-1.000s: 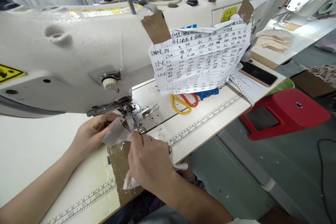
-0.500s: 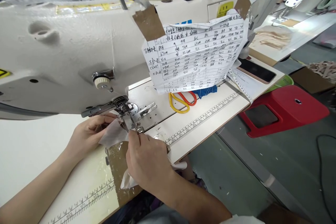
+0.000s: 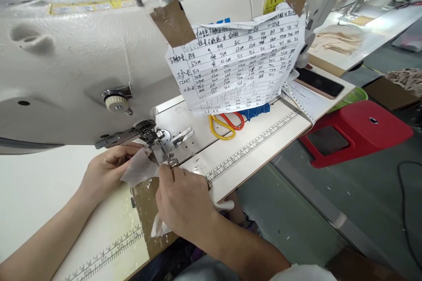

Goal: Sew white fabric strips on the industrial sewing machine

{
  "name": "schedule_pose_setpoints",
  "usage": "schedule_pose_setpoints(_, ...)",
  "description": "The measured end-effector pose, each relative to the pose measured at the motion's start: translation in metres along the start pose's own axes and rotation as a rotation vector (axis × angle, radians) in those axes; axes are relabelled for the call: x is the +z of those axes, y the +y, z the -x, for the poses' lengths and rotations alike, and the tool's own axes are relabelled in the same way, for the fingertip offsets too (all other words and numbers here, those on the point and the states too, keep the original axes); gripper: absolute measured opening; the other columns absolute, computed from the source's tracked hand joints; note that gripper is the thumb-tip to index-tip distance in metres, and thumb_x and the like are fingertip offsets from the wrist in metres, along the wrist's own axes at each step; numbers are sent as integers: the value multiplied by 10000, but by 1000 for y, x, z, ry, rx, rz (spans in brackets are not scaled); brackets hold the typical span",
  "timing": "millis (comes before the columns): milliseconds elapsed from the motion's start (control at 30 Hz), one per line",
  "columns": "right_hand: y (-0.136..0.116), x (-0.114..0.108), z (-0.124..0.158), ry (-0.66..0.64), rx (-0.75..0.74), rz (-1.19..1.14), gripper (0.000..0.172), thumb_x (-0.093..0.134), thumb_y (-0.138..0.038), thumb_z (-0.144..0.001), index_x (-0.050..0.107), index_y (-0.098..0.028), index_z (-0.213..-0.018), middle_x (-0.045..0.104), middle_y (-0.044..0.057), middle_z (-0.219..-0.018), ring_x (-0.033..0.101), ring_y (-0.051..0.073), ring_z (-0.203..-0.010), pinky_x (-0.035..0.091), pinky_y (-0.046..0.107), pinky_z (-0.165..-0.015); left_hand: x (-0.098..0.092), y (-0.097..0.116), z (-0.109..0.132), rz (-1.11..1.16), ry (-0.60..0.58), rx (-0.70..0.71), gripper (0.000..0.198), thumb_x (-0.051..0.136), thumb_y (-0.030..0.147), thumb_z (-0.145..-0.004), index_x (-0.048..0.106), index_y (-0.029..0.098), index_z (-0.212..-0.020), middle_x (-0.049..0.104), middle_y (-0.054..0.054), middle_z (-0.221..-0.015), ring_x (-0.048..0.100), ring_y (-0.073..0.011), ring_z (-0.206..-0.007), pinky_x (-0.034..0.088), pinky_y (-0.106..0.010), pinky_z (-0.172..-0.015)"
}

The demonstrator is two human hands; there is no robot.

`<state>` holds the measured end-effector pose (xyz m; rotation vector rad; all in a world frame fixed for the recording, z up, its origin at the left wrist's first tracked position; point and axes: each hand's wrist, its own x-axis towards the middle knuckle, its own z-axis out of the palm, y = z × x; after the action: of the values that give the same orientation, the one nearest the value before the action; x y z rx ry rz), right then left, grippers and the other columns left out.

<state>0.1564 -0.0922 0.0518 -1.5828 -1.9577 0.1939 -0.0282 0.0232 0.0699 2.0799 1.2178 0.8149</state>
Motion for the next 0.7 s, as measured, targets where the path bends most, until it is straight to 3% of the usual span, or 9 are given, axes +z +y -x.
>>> schedule_pose_setpoints(167, 1, 0, 1, 43, -15, -30, 248, 466, -134, -959, 602, -141, -1166, 702, 33, -861, 641, 192, -663, 361, 315, -520, 0, 0, 1, -34, 4, 9, 265, 648, 457, -819, 711, 202, -780, 758, -58, -874, 698, -201, -714, 561, -263, -600)
schedule_pose_setpoints(700, 0, 1, -1, 3, -6, 5, 238, 469, -140, -982, 608, -126, -1175, 702, 43, -861, 664, 203, -678, 399, 318, -506, 3, 0, 4, -110, 67, 154, 220, 657, 431, -858, 698, 226, -794, 758, -1, -878, 693, -154, -725, 529, -225, -615)
